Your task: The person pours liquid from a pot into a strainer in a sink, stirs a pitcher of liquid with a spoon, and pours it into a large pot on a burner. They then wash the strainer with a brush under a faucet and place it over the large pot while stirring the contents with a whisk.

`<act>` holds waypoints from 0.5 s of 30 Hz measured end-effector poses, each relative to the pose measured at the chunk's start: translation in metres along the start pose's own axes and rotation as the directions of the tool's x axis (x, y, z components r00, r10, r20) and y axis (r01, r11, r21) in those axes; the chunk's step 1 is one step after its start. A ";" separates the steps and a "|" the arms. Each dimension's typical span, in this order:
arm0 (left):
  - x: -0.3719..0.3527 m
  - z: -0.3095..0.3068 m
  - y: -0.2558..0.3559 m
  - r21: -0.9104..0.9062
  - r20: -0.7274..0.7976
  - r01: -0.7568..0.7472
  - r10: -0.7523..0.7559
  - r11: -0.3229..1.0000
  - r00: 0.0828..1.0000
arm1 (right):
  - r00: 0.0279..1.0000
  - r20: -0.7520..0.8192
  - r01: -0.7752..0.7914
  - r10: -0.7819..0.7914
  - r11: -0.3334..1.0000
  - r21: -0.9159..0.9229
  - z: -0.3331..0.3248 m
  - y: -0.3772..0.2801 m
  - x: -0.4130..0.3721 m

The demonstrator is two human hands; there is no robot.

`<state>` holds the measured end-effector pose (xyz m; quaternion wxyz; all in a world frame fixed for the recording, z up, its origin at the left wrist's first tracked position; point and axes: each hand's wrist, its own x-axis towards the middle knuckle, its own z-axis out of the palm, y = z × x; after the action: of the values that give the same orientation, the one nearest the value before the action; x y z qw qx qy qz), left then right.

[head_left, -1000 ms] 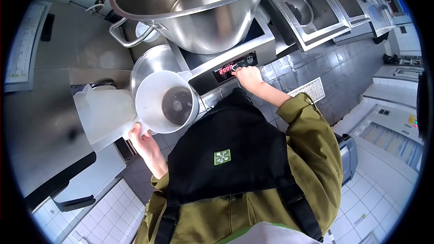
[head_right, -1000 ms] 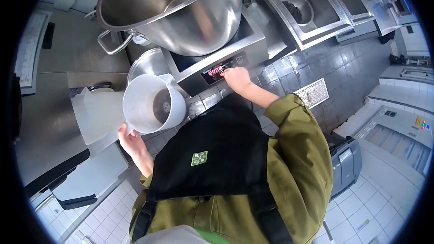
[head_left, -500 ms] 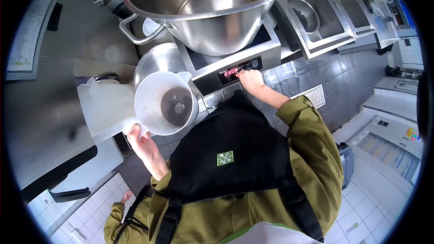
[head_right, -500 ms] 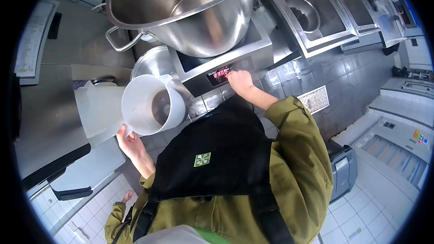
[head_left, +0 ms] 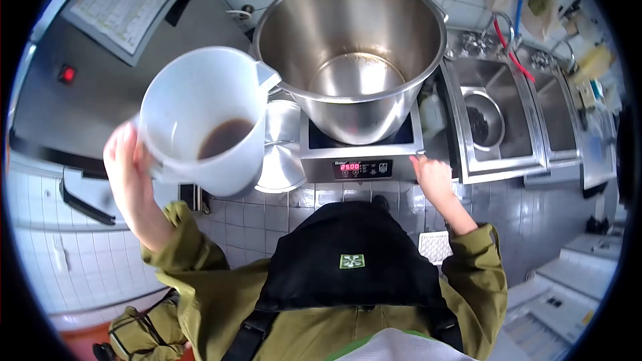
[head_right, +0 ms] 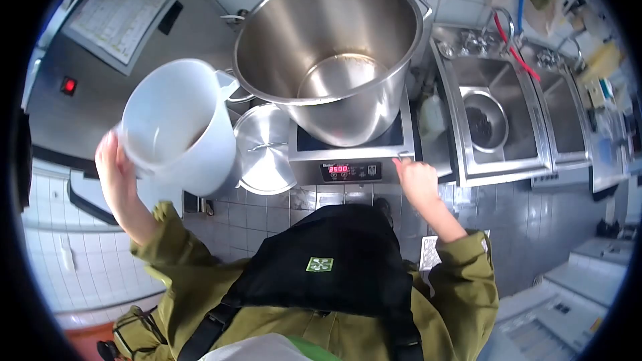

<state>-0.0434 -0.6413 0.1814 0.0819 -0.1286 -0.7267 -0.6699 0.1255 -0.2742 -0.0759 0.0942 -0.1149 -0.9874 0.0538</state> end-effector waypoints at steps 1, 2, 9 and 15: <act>0.009 0.017 0.016 0.096 0.051 -0.012 0.007 0.995 0.999 | 1.000 0.008 0.000 0.000 1.000 0.017 -0.006 0.012 -0.001; 0.020 0.030 0.024 0.165 0.093 0.003 -0.019 0.986 0.995 | 1.000 -0.009 0.001 -0.001 1.000 0.031 -0.011 0.023 -0.002; 0.079 0.087 0.050 0.588 0.245 0.012 -0.193 0.809 0.950 | 0.986 -0.131 -0.110 0.102 0.992 -0.054 -0.051 0.113 -0.021; 0.104 0.120 0.064 0.802 0.267 -0.081 -0.234 0.591 0.935 | 0.904 -0.342 -0.239 0.257 0.966 0.095 -0.104 0.164 -0.030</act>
<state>-0.1169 -0.5097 0.2617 -0.0268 -0.1612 -0.9569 -0.2400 0.2104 -0.1143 -0.0009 0.2641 -0.2447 -0.9304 0.0691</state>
